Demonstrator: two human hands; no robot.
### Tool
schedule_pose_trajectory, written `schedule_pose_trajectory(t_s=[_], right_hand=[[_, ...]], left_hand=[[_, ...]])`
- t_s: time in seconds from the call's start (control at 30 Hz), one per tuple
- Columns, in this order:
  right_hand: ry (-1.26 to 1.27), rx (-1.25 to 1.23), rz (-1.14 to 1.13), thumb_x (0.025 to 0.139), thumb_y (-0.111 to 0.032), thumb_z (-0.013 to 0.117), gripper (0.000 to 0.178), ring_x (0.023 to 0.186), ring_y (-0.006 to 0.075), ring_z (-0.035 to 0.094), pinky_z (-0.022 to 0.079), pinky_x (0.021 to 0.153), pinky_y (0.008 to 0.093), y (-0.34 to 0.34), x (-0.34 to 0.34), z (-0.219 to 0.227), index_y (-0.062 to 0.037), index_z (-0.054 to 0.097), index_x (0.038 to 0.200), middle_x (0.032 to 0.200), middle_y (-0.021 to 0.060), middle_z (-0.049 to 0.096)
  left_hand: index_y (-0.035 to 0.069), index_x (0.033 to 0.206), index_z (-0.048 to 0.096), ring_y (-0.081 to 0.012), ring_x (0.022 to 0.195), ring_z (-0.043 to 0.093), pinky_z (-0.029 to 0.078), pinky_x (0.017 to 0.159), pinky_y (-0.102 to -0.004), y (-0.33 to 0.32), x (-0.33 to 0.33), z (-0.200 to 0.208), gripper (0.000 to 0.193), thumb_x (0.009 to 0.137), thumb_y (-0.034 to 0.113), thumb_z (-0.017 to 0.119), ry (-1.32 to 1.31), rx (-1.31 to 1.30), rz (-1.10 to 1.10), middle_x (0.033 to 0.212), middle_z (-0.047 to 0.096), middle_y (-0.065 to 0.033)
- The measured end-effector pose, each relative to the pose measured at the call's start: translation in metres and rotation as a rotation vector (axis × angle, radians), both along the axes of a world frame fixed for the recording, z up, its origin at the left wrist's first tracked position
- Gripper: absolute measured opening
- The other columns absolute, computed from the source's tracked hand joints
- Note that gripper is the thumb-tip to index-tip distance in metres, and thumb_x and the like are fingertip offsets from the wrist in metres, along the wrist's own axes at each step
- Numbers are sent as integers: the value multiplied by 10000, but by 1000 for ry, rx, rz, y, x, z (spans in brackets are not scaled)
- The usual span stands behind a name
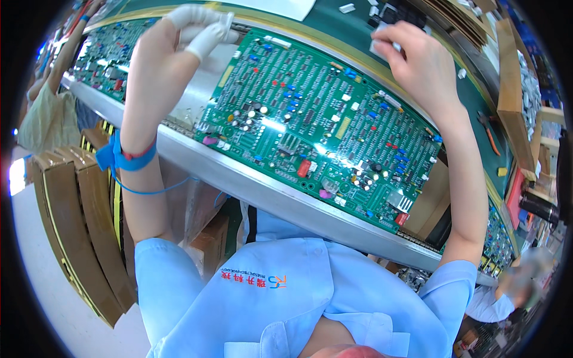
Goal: Manually place electronic components into a printed circuit board on an assembly line.
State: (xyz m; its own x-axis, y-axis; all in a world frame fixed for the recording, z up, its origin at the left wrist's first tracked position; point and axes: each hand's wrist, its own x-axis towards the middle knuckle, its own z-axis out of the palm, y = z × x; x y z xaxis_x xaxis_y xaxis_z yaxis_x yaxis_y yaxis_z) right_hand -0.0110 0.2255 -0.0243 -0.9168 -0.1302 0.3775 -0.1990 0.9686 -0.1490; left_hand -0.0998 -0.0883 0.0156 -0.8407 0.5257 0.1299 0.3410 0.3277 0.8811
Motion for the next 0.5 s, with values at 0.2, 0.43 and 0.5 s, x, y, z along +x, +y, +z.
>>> schedule_pose_trajectory(t_s=[0.2, 0.43, 0.5], right_hand=[[43, 241, 3, 901, -141, 594, 242, 1044, 260, 637, 534, 826, 401, 14, -79, -30, -147, 681, 1128, 1087, 25, 674], [81, 471, 74, 883, -150, 629, 95, 877, 253, 668, 525, 739, 393, 2, -89, -32, -90, 691, 923, 885, 63, 689], [141, 545, 128, 878, -131, 623, 78, 832, 248, 658, 512, 733, 376, 1, -90, -35, -66, 664, 867, 825, 74, 668]], left_hand=[[-27, 976, 676, -85, 621, 614, 467, 553, -238, -53, 25, -22, 185, 918, 148, 666, -70, -290, 198, 767, 706, -79], [-22, 895, 723, -190, 598, 634, 501, 603, -324, -75, 32, -43, 211, 857, 184, 699, 128, -584, 106, 685, 671, -146], [-23, 876, 726, -219, 588, 638, 505, 609, -338, -75, 31, -44, 220, 846, 193, 703, 114, -642, 74, 667, 658, -160]])
